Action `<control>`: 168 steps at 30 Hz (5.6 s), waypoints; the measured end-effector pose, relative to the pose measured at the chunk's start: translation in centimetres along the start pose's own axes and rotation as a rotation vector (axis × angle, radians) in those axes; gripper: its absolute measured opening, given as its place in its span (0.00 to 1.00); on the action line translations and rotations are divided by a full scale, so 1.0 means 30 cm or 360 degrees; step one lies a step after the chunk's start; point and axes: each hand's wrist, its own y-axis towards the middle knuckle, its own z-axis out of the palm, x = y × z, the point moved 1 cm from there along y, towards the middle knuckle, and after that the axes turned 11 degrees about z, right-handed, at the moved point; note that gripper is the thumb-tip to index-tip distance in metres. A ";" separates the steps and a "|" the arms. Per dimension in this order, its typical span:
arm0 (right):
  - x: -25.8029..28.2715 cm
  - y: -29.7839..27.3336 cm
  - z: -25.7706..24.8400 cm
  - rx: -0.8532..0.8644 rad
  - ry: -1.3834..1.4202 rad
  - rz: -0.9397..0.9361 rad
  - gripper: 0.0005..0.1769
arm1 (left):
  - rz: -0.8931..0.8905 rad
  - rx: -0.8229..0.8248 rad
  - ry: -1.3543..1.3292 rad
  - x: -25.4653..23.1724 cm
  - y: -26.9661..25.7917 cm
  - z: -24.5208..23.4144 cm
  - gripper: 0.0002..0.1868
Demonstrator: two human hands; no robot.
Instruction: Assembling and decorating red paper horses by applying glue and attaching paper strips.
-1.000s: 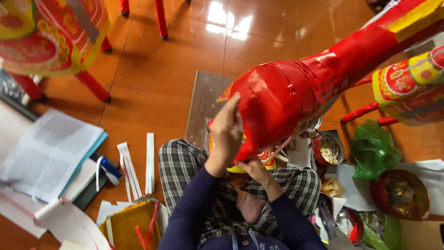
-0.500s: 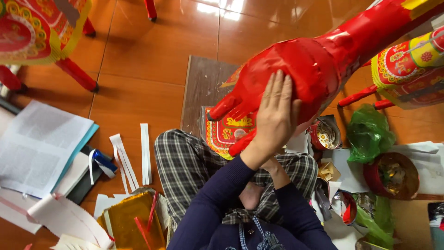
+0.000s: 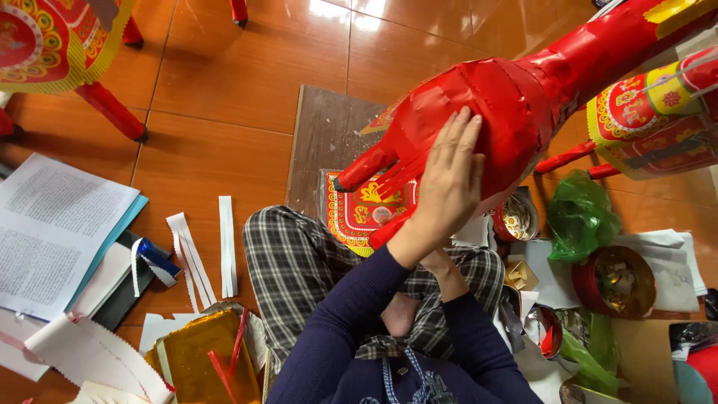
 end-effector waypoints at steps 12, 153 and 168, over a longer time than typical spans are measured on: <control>0.085 0.051 -0.006 -0.0026 0.0137 -0.0044 0.27 | 0.0182 0.0216 0.0063 0.049 -0.005 -0.029 0.25; -0.317 -0.214 -0.201 -0.0774 0.1729 0.0693 0.13 | -0.1921 0.0504 -0.0387 0.799 -1.143 0.029 0.26; -0.247 0.254 0.024 -0.0454 -0.1124 0.0707 0.25 | -0.2436 0.0284 -0.0606 0.783 -1.168 0.018 0.26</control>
